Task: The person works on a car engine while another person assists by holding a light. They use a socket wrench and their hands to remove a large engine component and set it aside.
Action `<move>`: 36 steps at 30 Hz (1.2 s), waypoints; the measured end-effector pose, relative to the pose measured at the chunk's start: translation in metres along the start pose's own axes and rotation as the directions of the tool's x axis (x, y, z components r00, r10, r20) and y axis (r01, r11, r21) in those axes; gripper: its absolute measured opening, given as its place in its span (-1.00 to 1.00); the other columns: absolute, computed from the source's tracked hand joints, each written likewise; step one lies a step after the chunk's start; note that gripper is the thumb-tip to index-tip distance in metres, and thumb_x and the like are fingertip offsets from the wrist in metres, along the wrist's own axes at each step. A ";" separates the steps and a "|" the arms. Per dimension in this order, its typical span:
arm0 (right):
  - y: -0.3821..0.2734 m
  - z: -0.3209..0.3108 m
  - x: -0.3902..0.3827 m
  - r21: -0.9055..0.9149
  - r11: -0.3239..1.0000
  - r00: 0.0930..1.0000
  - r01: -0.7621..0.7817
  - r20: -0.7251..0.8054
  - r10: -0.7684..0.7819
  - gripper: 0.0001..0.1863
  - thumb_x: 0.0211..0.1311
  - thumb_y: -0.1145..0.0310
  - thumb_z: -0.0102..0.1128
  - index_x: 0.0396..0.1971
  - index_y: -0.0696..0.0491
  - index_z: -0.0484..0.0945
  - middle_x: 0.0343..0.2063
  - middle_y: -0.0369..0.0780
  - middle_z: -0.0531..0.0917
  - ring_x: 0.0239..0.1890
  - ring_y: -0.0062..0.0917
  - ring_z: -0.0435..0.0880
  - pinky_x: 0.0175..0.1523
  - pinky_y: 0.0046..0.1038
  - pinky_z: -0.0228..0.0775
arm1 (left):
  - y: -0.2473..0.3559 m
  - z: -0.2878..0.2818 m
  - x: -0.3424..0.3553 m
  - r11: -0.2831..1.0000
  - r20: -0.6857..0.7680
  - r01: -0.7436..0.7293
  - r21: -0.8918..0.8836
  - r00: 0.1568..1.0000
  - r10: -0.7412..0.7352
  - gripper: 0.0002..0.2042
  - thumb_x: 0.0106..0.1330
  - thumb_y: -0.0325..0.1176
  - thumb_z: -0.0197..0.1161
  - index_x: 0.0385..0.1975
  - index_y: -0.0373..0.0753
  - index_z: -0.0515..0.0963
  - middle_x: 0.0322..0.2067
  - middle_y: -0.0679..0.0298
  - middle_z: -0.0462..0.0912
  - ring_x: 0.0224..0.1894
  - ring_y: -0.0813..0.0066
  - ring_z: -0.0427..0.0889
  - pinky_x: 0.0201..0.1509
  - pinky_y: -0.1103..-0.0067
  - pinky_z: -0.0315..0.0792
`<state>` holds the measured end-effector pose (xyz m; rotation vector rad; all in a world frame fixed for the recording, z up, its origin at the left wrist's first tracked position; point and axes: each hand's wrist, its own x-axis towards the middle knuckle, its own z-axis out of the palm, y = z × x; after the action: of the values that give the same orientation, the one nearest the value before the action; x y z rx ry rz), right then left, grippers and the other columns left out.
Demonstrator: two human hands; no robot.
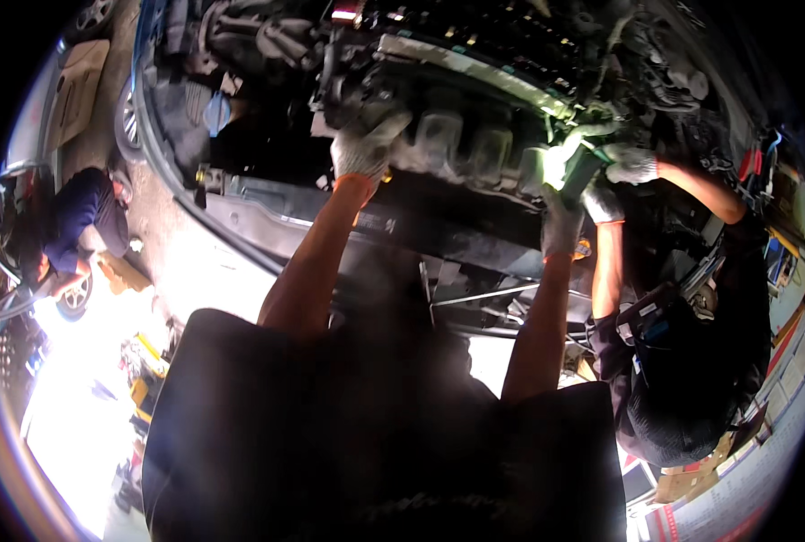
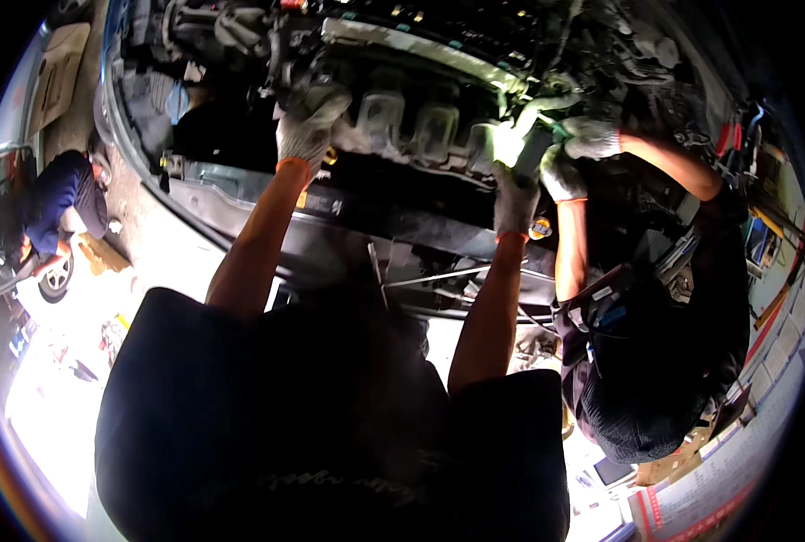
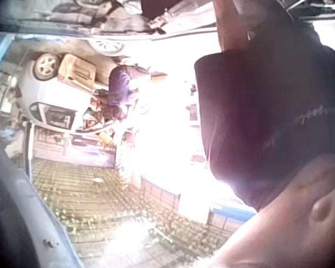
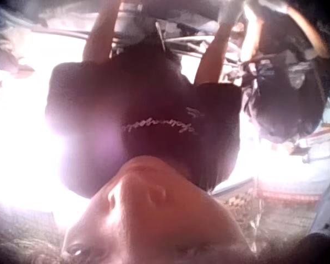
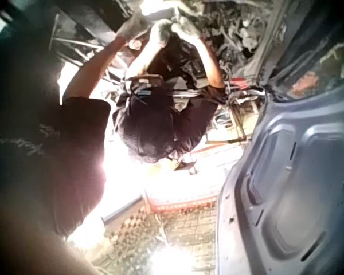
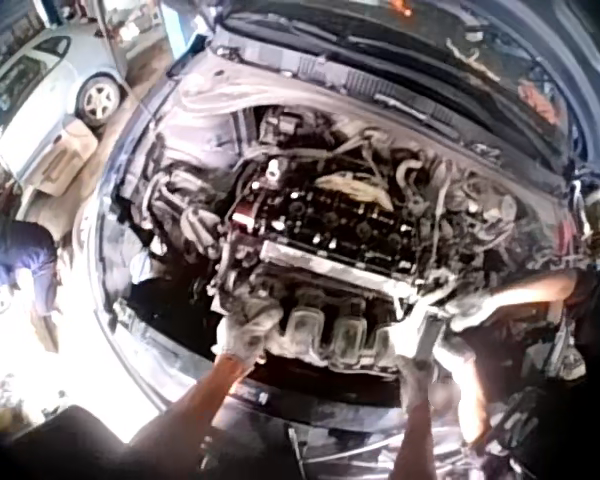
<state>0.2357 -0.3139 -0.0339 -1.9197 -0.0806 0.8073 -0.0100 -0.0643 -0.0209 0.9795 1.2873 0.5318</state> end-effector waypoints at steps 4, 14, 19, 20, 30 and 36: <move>-0.003 0.009 -0.002 0.020 0.997 0.995 0.068 -0.068 -0.067 -0.82 0.11 0.39 0.43 -0.39 0.16 0.62 -0.50 -0.37 0.61 -0.48 -0.71 0.46 -0.36 -0.56 0.28 | -0.044 -0.013 0.023 0.986 -0.004 -0.148 0.073 0.989 0.149 -0.59 0.12 -0.28 0.51 -0.06 -0.32 0.61 -0.19 0.37 0.67 -0.26 0.53 0.60 -0.15 0.59 0.46; -0.016 0.023 0.001 0.086 0.995 0.988 0.050 -0.147 -0.037 -0.85 0.18 0.40 0.35 -0.40 0.18 0.62 -0.51 -0.39 0.59 -0.48 -0.70 0.41 -0.35 -0.55 0.27 | 0.003 0.007 -0.009 0.968 -0.028 -0.069 0.239 0.997 0.078 -0.63 0.25 -0.13 0.36 -0.13 -0.31 0.67 -0.26 0.34 0.70 -0.24 0.56 0.52 -0.07 0.60 0.39; -0.011 0.031 0.001 0.433 0.901 0.986 -0.034 -0.134 0.102 -0.76 0.17 0.33 0.32 -0.25 0.17 0.63 -0.39 -0.38 0.61 -0.35 -0.66 0.45 -0.18 -0.55 0.28 | 0.006 0.002 -0.006 0.934 0.040 -0.124 0.336 0.992 0.118 -0.59 0.25 -0.10 0.36 -0.07 -0.30 0.64 -0.19 0.28 0.72 -0.17 0.50 0.59 -0.01 0.57 0.42; -0.005 0.024 0.004 0.470 0.876 0.985 -0.108 -0.068 0.158 -0.73 0.16 0.34 0.31 -0.18 0.17 0.61 -0.35 -0.38 0.60 -0.33 -0.64 0.46 -0.15 -0.56 0.28 | 0.007 0.004 -0.008 0.949 0.062 -0.109 0.296 0.994 0.095 -0.61 0.27 -0.11 0.33 -0.10 -0.32 0.64 -0.18 0.33 0.68 -0.17 0.52 0.51 0.04 0.59 0.36; -0.009 0.028 -0.001 0.425 0.904 0.990 0.055 -0.143 0.007 -0.70 0.10 0.39 0.34 -0.17 0.20 0.62 -0.31 -0.34 0.64 -0.30 -0.63 0.54 -0.13 -0.54 0.33 | 0.010 0.004 -0.006 0.954 -0.042 0.118 0.275 0.993 -0.111 -0.54 0.24 -0.06 0.34 -0.07 -0.34 0.60 -0.20 0.32 0.63 -0.20 0.58 0.47 -0.05 0.61 0.35; -0.015 0.030 -0.005 0.296 0.954 0.991 0.036 -0.136 0.005 -0.72 0.14 0.42 0.29 -0.16 0.22 0.61 -0.31 -0.33 0.65 -0.31 -0.64 0.52 -0.12 -0.52 0.34 | 0.006 0.006 -0.010 0.960 -0.034 0.009 0.282 0.999 0.001 -0.56 0.25 -0.04 0.33 -0.05 -0.29 0.62 -0.33 0.38 0.59 -0.33 0.60 0.47 -0.19 0.62 0.40</move>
<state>0.2190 -0.2849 -0.0272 -1.6788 0.1046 0.6365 -0.0055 -0.0710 -0.0110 1.2074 1.4206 0.3679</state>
